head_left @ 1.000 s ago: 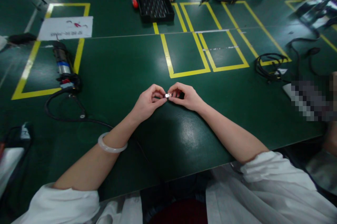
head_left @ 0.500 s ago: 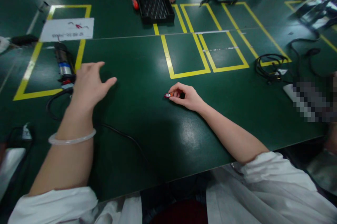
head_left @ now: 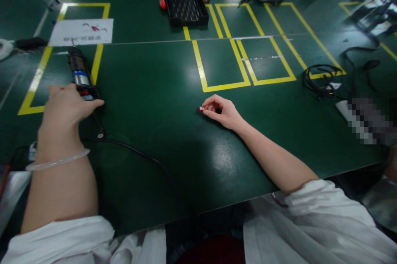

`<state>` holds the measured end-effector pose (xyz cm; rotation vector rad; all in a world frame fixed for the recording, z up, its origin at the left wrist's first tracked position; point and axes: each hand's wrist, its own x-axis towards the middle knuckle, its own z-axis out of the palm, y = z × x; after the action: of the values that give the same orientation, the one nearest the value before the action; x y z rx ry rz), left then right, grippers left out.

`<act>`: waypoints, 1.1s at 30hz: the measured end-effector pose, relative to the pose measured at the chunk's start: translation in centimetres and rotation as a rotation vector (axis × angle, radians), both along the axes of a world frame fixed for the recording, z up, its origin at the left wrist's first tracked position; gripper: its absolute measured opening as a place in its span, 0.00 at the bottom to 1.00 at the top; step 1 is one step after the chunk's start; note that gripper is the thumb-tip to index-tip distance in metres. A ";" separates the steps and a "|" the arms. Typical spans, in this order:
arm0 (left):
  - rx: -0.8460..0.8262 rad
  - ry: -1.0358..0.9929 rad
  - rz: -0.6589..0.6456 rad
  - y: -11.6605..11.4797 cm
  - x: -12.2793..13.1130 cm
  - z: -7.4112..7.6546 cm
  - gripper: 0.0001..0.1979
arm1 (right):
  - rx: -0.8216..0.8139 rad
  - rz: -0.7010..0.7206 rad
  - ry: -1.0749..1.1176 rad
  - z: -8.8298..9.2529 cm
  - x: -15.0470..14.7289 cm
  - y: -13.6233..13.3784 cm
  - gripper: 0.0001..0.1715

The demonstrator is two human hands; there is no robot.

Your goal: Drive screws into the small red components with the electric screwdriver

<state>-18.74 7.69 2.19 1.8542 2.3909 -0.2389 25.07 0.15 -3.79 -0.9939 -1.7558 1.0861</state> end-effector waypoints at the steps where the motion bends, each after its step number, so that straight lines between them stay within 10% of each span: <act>1: -0.002 0.025 0.036 -0.1 0.3 0.1 0.48 | -0.003 -0.002 0.001 0.0 0.0 0.0 0.13; 22: -0.018 -0.022 0.022 -1.0 4.8 1.3 0.54 | -0.022 -0.013 0.030 -0.3 -0.1 0.1 0.16; 33: 0.065 -0.139 -0.195 -3.0 12.7 1.6 0.40 | 0.070 -0.058 0.014 -0.5 -0.2 0.2 0.12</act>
<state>-6.09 4.65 3.76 2.0608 2.1537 -0.0457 24.91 0.38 -4.24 -0.9854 -1.7319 0.9863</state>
